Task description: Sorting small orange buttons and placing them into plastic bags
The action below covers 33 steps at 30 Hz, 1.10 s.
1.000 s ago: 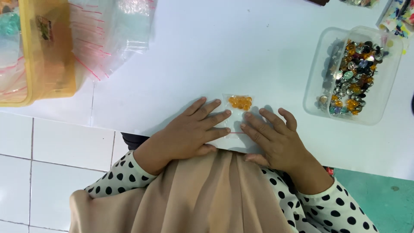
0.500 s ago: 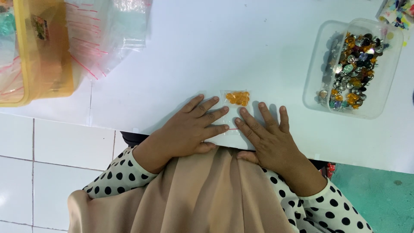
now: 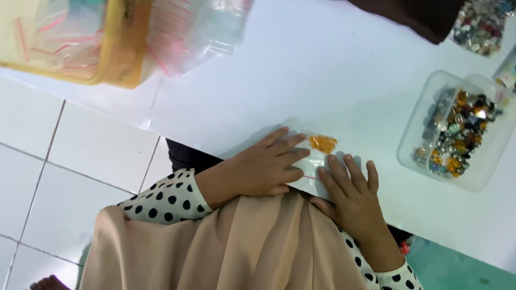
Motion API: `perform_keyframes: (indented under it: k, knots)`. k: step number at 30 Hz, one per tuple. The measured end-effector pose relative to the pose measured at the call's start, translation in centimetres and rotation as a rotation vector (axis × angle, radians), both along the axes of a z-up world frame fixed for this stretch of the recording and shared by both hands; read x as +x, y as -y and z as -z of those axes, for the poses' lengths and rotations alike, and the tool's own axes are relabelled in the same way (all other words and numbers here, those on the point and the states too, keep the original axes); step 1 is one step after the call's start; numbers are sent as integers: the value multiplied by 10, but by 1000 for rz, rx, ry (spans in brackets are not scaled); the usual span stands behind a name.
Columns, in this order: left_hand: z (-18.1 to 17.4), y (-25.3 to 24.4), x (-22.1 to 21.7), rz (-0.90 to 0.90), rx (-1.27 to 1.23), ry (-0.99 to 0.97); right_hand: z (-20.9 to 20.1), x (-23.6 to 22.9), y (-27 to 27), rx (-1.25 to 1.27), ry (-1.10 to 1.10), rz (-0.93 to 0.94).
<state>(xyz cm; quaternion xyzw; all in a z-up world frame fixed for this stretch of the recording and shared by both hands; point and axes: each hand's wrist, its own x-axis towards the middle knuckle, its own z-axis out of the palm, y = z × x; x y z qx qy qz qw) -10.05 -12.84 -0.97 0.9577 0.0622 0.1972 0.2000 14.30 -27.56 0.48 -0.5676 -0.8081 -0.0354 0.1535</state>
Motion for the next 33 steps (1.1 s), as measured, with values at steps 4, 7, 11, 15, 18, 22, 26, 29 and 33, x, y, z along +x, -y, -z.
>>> perform_keyframes:
  k: [4,7,11,15,18,22,26,29,33]
  knots:
    - [-14,5,-1,-48,135,209,-14,-5,0,73,12,-177]
    - [-7,8,-1,-29,141,283,-15,-10,-1,125,-27,-234]
    - [-5,11,-4,-28,151,366,-18,-11,1,130,-100,-239]
    - [-11,7,-11,-41,116,468,-35,-15,-13,177,-115,-305]
    - [-42,4,-29,-83,121,595,-60,-27,-28,166,-124,-320]
    - [-78,-6,-59,-73,126,630,-100,-54,-52,170,-172,-362]
    - [-105,-24,-93,-102,150,679,-124,-70,-94,37,-169,-460]
    - [-125,-56,-120,-191,273,657,-141,-85,-154,17,-113,-536]
    - [-167,-127,-162,-473,672,503,-171,-133,-256,259,-156,-616]
